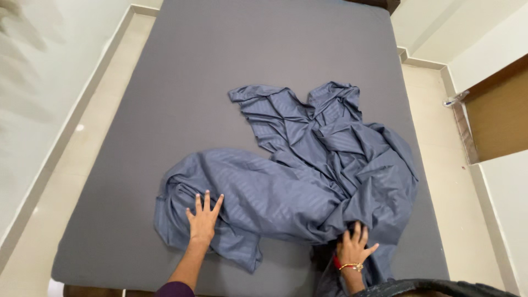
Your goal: The person spreads a blue bedsheet over a mattress, shaking and pulling the fabric to cover the bed.
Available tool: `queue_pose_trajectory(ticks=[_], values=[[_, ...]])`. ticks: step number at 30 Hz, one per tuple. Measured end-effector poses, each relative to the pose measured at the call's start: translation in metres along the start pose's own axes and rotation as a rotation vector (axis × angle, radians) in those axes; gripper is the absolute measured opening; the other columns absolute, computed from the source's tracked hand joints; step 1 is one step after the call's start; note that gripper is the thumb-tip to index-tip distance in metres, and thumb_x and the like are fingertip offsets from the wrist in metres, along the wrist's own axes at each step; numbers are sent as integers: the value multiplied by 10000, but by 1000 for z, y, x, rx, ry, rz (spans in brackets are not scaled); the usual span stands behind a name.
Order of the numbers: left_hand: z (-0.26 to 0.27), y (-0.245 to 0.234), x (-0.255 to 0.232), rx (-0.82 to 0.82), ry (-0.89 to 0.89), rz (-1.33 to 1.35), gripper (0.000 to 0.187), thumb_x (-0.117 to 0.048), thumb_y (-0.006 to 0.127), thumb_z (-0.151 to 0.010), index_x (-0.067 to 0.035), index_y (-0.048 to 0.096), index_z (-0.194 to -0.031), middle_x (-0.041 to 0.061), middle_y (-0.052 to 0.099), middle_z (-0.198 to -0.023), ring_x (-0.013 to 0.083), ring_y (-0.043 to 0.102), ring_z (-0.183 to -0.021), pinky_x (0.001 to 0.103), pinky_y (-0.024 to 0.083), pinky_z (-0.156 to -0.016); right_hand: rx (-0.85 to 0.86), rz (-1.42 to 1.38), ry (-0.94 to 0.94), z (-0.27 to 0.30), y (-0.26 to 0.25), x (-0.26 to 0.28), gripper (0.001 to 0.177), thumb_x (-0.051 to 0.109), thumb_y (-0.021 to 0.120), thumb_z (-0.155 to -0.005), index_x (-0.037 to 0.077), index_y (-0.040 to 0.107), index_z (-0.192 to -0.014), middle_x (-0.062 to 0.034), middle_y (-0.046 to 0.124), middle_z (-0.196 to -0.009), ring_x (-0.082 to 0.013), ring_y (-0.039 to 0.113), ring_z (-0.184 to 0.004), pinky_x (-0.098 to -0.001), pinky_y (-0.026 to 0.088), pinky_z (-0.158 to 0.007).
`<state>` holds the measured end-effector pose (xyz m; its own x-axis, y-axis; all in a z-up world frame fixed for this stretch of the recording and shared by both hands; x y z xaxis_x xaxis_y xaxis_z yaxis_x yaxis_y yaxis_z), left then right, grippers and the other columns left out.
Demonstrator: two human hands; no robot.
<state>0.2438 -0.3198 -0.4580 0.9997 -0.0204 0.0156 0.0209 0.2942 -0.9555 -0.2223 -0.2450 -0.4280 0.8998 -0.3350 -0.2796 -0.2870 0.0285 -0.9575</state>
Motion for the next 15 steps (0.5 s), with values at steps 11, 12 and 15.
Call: queue_pose_trajectory(ticks=[11, 12, 15], values=[[-100, 51, -36, 109, 348, 115, 1009, -67, 755, -847, -460, 189, -1583, 13, 588, -1343, 247, 561, -1240, 674, 328, -1139, 493, -752, -206, -135, 78, -1, 404, 244, 725, -860, 137, 639, -1240, -208, 625, -1290, -411, 573, -1244, -497, 484, -976], [-100, 71, -39, 26, 401, 160, 925, -51, 715, -889, -436, 251, -1591, 15, 714, -1205, 236, 692, -1100, 638, 389, -1125, 479, -733, -171, -133, 79, -11, 341, 245, 723, -872, 78, 726, -1169, -241, 735, -1201, -412, 678, -1176, -430, 543, -959], [-70, 116, -41, 207, 565, 234, 581, -118, 767, -734, -166, 591, -1285, 133, 724, -1010, 337, 704, -978, 502, 534, -892, 454, -533, -178, -100, 82, -21, 401, 183, 832, -676, 23, 710, -1023, -222, 738, -1024, -419, 684, -1048, -454, 565, -898]])
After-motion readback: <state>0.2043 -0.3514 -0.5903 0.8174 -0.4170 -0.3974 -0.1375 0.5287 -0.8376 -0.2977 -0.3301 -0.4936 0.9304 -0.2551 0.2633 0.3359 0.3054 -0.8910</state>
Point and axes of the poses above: each hand's wrist, its own z-axis away from the middle knuckle, its own y-axis out of the palm, x = y × z, the point moved 1 cm from there along -z, towards the middle knuckle
